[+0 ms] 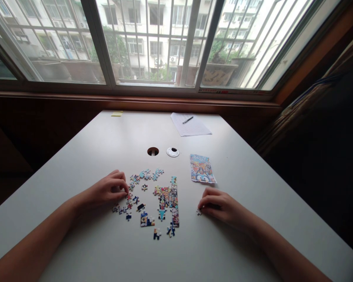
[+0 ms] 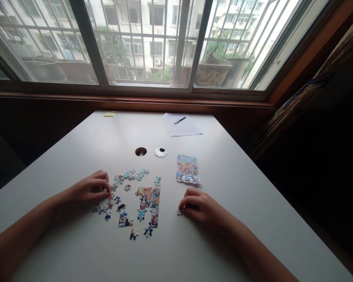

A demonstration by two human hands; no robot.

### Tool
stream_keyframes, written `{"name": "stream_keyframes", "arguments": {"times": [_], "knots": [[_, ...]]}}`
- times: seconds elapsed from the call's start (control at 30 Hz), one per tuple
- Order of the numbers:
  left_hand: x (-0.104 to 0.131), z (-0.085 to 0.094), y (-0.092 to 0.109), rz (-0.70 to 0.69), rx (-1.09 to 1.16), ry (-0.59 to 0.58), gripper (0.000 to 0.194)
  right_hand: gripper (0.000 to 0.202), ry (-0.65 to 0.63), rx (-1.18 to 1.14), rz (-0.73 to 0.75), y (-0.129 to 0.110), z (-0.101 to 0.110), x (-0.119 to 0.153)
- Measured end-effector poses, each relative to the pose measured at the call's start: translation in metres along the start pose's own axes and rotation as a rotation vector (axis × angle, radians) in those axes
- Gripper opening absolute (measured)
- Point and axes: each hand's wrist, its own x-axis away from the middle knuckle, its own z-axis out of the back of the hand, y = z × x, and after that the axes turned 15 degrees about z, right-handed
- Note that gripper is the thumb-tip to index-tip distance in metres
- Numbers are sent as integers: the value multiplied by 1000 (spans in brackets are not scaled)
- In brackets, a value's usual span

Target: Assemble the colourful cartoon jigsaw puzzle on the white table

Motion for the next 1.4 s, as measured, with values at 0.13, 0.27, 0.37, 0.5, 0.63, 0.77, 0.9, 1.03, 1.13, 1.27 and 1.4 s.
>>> {"name": "stream_keyframes", "arguments": {"times": [0.13, 0.27, 0.37, 0.5, 0.63, 0.77, 0.9, 1.03, 1.13, 1.27, 1.4], "knots": [[-1, -1, 0, -5, 2, 2, 25, 22, -3, -5, 2, -1, 0, 0], [0, -1, -2, 6, 21, 11, 22, 20, -3, -1, -11, -1, 0, 0], [1, -1, -2, 18, 48, 16, 18, 21, -4, 3, -10, 1, -1, 1], [2, 1, 2, 19, 40, 2, 20, 20, -4, 0, -5, 1, 0, 1], [2, 0, 3, 12, 20, 5, 21, 20, 0, -1, -7, -2, 1, -1], [1, 0, 0, 7, 11, -3, 21, 20, 1, 8, -7, -3, 0, -2], [1, 0, -2, 5, 15, -5, 19, 18, -2, 11, -9, -2, 0, -1], [1, 1, 0, 10, 19, -8, 18, 17, -4, 3, -13, 0, -1, 0], [1, 1, -1, 7, 18, -4, 18, 17, 1, 3, -18, 0, -1, 0], [1, 0, -5, 5, 17, -5, 18, 17, -3, -4, -17, 0, -1, 0], [0, -1, -7, 1, 15, -2, 17, 17, 1, -6, -19, -1, -1, 0]]}}
